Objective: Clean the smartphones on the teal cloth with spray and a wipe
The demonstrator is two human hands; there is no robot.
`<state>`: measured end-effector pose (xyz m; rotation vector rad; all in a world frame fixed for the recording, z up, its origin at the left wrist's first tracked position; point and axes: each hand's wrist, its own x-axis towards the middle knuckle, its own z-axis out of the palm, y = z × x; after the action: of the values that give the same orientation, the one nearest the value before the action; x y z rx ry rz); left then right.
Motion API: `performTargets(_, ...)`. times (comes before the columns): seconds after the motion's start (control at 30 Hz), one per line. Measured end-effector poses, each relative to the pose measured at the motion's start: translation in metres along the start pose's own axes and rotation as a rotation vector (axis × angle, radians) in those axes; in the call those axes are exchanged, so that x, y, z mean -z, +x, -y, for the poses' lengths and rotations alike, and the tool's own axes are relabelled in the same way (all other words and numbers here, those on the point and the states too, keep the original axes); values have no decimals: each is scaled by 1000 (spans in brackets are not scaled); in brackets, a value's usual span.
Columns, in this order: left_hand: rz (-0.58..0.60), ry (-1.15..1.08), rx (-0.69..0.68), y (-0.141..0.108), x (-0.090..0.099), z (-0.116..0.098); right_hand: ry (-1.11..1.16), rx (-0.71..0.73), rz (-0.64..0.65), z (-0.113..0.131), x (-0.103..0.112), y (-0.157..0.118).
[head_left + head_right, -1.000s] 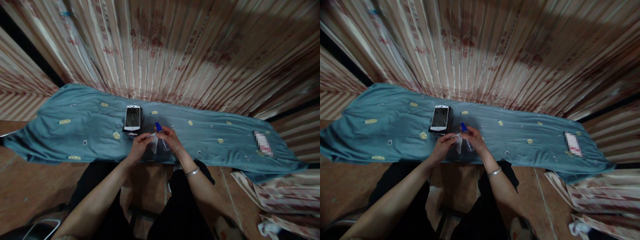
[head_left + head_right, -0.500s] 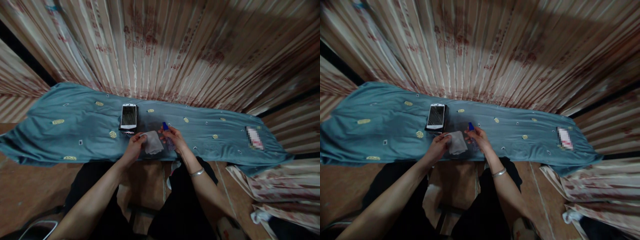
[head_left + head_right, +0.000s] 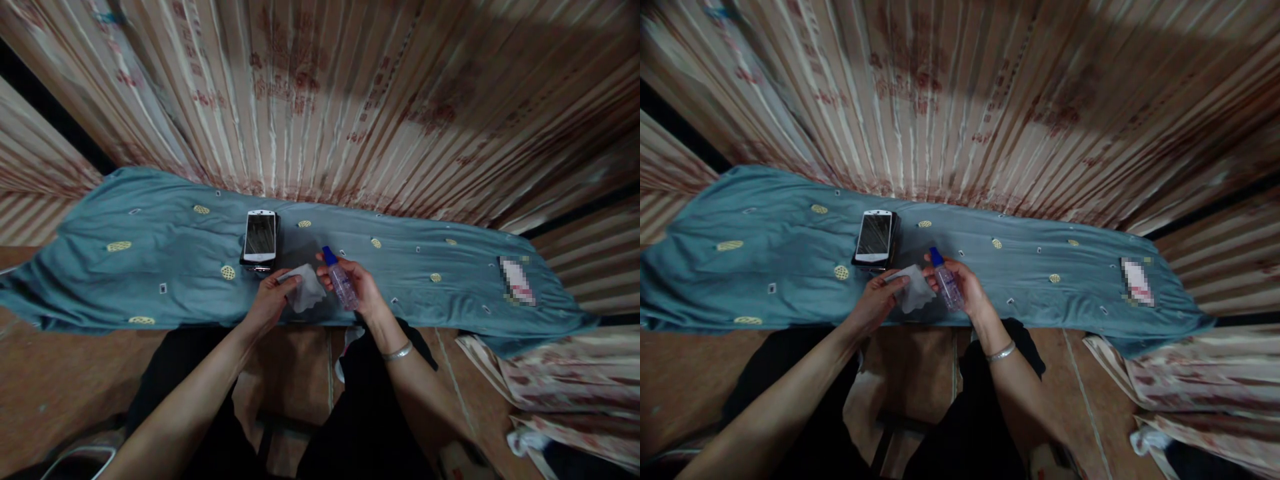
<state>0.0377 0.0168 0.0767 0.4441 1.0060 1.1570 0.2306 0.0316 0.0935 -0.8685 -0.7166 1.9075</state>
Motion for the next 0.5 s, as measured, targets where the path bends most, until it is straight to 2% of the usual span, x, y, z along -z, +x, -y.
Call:
performTargets(0.2,83,-49,-4,3,2,1,80,-108,22,2,-13,-4)
performTargets(0.33,146,-76,7,7,8,3,33,-169,51,2,-14,-5)
performTargets(0.5,148,-98,51,7,7,-3,-97,-109,71,1,-17,-7)
